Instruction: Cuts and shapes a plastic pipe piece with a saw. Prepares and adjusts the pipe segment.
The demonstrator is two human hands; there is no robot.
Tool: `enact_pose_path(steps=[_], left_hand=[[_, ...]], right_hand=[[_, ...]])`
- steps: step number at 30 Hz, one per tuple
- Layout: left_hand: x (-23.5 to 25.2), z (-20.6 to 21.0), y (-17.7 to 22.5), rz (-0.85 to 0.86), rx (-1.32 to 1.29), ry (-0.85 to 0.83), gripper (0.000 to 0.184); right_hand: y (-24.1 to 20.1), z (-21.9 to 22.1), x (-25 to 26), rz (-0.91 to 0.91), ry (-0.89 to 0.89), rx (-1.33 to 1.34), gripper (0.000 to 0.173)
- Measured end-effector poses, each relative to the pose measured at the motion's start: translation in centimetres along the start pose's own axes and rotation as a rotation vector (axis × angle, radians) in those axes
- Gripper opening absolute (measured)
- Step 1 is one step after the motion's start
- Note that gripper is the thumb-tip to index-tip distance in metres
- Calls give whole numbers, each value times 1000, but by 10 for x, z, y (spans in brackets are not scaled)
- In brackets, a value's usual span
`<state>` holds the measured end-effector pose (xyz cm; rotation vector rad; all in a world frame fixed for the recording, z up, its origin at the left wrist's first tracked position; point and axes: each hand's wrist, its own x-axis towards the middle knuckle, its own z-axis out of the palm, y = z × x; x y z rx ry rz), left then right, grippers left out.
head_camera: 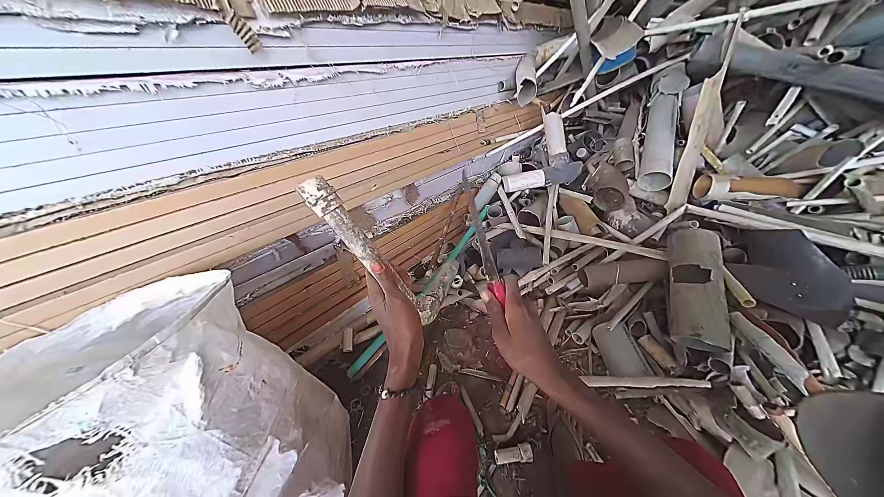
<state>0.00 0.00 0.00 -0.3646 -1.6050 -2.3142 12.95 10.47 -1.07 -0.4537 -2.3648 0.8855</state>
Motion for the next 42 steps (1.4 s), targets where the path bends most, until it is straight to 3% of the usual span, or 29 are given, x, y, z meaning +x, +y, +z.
enact_pose_path(steps=[2,3,5,6,7,10,13,16,27,33,36,39,42], left_hand=[[0,-1,-4,-3,-30,-25,35],[0,0,-5,13,-31,-43,34],[-2,1,-6,52,1,-85,31],[-3,-2,-8,78,36,-116,32],[-3,-5,-10,105,60,-133,33],[0,-6,-11,120,-126,-169,36],[-6,-7,-7,120,-314,-238,44],[-13,-4,-1,154,-376,-311,47],[-29,0,-4,506,-116,-326,57],[-39,4,-21,559,2,-362,80],[-41,7,-29,688,105,-323,75],[-43,10,-22,771,309,-226,70],[-44,13,-18,723,476,-165,57]], right_hand=[[-9,9,-8,-131,181,132,48],[-12,11,-15,-115,87,111,48],[-14,5,-10,138,-471,-66,45],[-10,6,1,238,-623,-140,46],[-6,4,10,303,-643,-171,46],[8,-21,27,346,-337,9,47],[16,-38,34,319,-38,416,39],[13,-43,35,325,53,631,24],[11,-33,27,255,57,653,27],[12,-27,22,162,43,569,33],[9,-32,18,231,-34,796,30],[6,-40,15,351,-184,1137,44],[7,-48,17,264,-185,1075,43]])
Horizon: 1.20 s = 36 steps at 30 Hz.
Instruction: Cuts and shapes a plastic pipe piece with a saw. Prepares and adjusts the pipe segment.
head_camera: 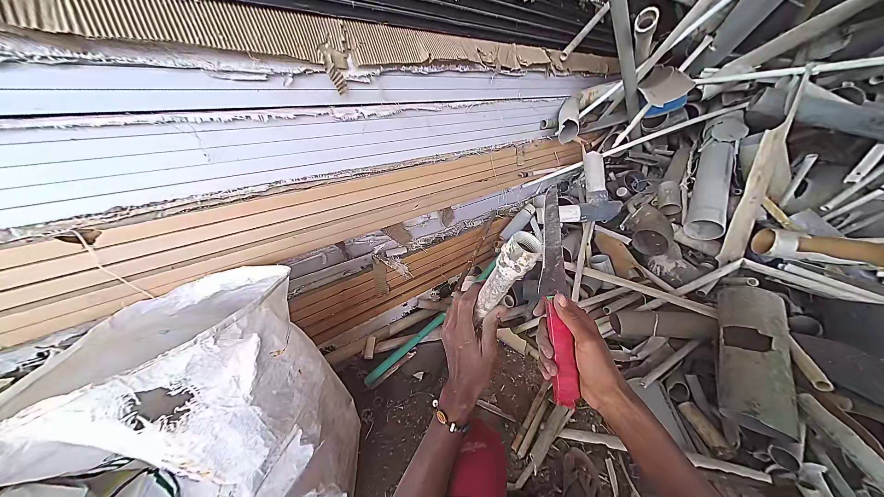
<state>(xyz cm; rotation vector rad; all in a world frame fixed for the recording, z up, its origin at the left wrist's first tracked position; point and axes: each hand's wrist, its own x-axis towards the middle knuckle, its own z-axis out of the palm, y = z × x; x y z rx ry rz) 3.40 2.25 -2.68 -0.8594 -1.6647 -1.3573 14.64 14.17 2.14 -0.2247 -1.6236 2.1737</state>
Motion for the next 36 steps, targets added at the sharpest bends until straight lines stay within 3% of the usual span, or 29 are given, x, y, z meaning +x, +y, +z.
enact_pose_path(steps=[3,5,7,9,14,17,19,24,26,28,30,34,36], left_hand=[[2,1,-13,-60,188,-57,45],[1,-1,-25,-82,316,-102,43],[-1,-5,-36,-101,378,-161,41],[-3,-8,-42,-105,397,-220,39],[-7,-10,-42,-117,406,-409,39],[-12,-10,-35,-102,476,-507,38],[-13,-11,-36,-111,521,-531,38],[-12,-15,-36,-183,466,-573,40],[-13,-15,-35,-150,480,-585,39],[-13,-17,-32,-132,506,-599,38],[-15,-19,-34,-145,511,-599,38],[-15,-19,-33,-219,393,-591,40],[-17,-17,-32,-221,396,-600,41]], right_hand=[[-1,-13,3,-239,144,-519,37],[0,-22,6,-487,299,-877,47],[-9,-27,3,-694,382,-1075,54],[-15,-30,3,-775,413,-1108,53],[7,-35,26,-607,382,-997,46],[12,-25,35,-125,96,-1261,48],[6,-21,42,42,20,-1380,52],[9,-37,41,-365,327,-984,37],[15,-41,42,-250,246,-939,38],[18,-42,43,37,-12,-1093,45],[19,-45,47,114,-101,-1142,48],[9,-51,45,-70,197,-773,40],[10,-50,45,-76,276,-692,40]])
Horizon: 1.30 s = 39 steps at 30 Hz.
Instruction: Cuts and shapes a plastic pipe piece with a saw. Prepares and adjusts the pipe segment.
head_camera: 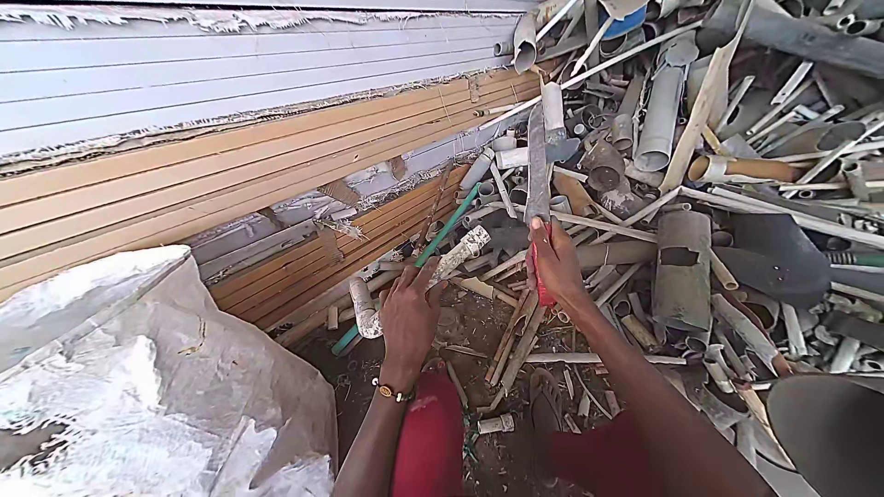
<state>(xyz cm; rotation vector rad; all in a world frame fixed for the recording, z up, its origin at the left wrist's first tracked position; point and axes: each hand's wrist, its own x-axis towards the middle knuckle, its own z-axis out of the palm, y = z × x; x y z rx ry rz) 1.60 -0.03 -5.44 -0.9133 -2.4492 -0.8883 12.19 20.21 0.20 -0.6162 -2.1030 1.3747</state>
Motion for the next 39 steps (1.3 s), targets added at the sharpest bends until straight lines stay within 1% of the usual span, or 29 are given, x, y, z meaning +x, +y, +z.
enact_pose_path(steps=[1,3,4,5,6,9,11,12,13,15,16,17,18,21,22,23,25,26,27,28,30,31,32,33,35,36,37,38,39], left_hand=[[1,0,1,3,14,2,41],[0,1,2,1,50,6,41],[0,1,-1,2,62,15,41],[1,1,-3,-2,54,13,41],[1,0,-5,-10,30,-2,41],[2,-1,-5,-46,-110,-63,45],[1,-4,-5,-95,-188,-133,50],[1,-5,-4,-103,-201,-147,50],[2,-6,-2,-106,-189,-159,50],[0,-9,4,-121,-117,-177,49],[0,-10,3,-136,-85,-182,48],[-1,-10,0,-140,-87,-174,47],[-1,-8,-4,-131,-111,-156,47],[-1,-6,-7,-91,-152,-126,48],[-2,-7,-6,-84,-142,-135,48],[-2,-8,-5,-78,-125,-145,48],[-2,-9,-3,-81,-64,-178,46],[-1,-11,-2,-107,-33,-215,46],[0,-11,-2,-130,-23,-242,46],[-1,-12,-3,-145,-31,-255,46],[-1,-12,-4,-148,-50,-243,47],[-1,-13,-4,-153,-52,-246,48],[-1,-14,-3,-162,-53,-256,48],[-1,-16,-2,-175,-51,-273,49],[0,-17,1,-216,-20,-343,50],[2,-15,1,-228,-17,-361,50],[2,-13,-1,-241,-33,-353,50],[3,-11,0,-257,-44,-338,49],[3,-11,1,-271,-40,-335,49]], right_hand=[[3,2,0,11,-62,-43,40],[8,5,3,55,-299,-202,40],[9,5,5,56,-358,-254,41],[10,3,6,41,-358,-265,41],[11,0,6,15,-302,-229,40],[3,-5,0,-111,-36,-3,35],[3,0,-3,-192,39,50,39],[6,4,-4,-211,10,3,39],[9,7,-4,-208,-83,-98,40],[7,13,-6,-151,-364,-391,45],[5,16,-6,-151,-432,-496,47],[3,17,-7,-173,-436,-553,48],[3,17,-8,-207,-384,-563,47],[0,17,-14,-298,-116,-495,41],[-1,21,-16,-310,-84,-520,39],[-1,25,-18,-307,-117,-585,39],[-4,37,-23,-267,-319,-838,41],[-4,43,-26,-281,-374,-948,43],[-1,48,-30,-344,-352,-1003,41],[4,51,-33,-442,-269,-1000,38],[14,54,-35,-702,-30,-911,29],[19,55,-33,-807,48,-878,27],[24,55,-30,-848,67,-881,27],[28,55,-27,-771,12,-937,28],[24,56,-18,-352,-228,-1085,33],[21,59,-16,-260,-261,-1101,35],[17,63,-20,-230,-256,-1083,37],[13,65,-26,-292,-195,-1055,36],[13,67,-33,-433,-93,-1010,32]])
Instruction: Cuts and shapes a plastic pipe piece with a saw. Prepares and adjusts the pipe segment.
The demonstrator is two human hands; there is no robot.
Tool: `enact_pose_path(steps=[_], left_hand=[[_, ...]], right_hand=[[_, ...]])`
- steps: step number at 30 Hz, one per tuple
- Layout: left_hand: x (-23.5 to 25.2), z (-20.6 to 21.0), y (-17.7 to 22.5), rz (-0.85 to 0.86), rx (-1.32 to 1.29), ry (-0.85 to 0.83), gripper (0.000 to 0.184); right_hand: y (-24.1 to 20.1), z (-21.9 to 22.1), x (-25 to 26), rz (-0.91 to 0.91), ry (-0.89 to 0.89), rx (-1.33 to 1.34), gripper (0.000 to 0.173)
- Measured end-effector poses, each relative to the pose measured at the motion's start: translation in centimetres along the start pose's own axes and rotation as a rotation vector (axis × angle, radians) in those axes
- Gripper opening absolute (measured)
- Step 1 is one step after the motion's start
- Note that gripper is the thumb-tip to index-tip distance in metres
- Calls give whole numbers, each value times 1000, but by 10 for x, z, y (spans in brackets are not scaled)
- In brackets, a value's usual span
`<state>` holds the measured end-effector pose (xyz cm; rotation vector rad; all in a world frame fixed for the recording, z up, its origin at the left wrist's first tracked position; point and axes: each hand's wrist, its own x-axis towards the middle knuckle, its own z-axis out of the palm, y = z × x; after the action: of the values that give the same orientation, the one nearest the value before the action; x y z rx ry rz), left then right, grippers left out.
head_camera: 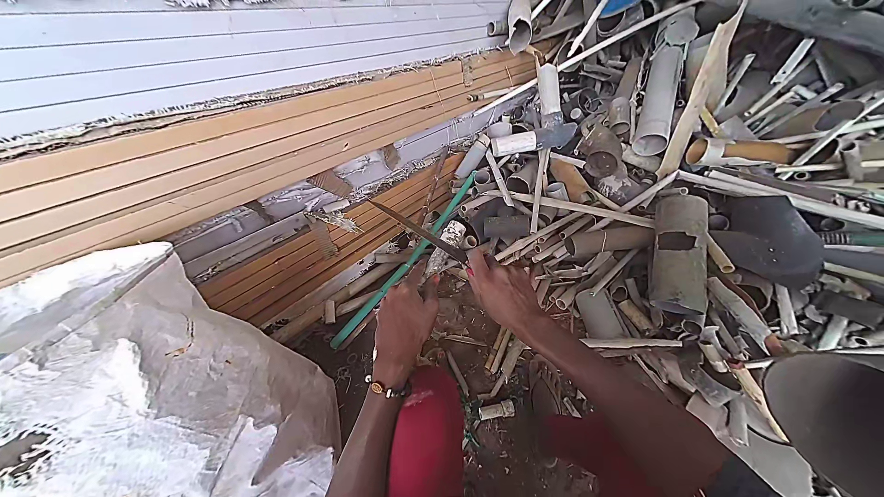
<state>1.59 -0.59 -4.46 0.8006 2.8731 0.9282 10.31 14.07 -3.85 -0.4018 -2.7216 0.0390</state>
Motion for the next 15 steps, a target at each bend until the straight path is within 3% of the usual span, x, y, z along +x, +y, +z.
enact_pose_path(steps=[2,3,4,6,7,9,12,13,14,15], left_hand=[[-3,0,2,-24,20,-41,47],[-3,0,4,-29,21,-62,46],[-3,-1,5,-37,18,-81,47],[-3,-1,5,-44,36,-107,50],[-2,0,4,-42,32,-107,50],[-1,-1,1,-31,14,-60,49],[-3,-1,-3,-30,-1,-34,47],[-2,-3,-3,-29,1,-41,47],[-3,-4,-2,-28,2,-54,48],[-4,-5,-1,-36,13,-81,49]], right_hand=[[0,9,-7,-205,348,4,23],[4,12,-5,-250,387,7,23],[8,12,-3,-206,271,-2,24],[11,2,7,37,-204,-15,34],[10,2,10,85,-292,-7,36],[3,0,6,60,-195,19,35],[3,11,-8,-193,290,41,22],[6,13,-6,-222,322,37,21],[11,12,-4,-159,200,13,23],[14,5,1,-11,-69,-1,29]])
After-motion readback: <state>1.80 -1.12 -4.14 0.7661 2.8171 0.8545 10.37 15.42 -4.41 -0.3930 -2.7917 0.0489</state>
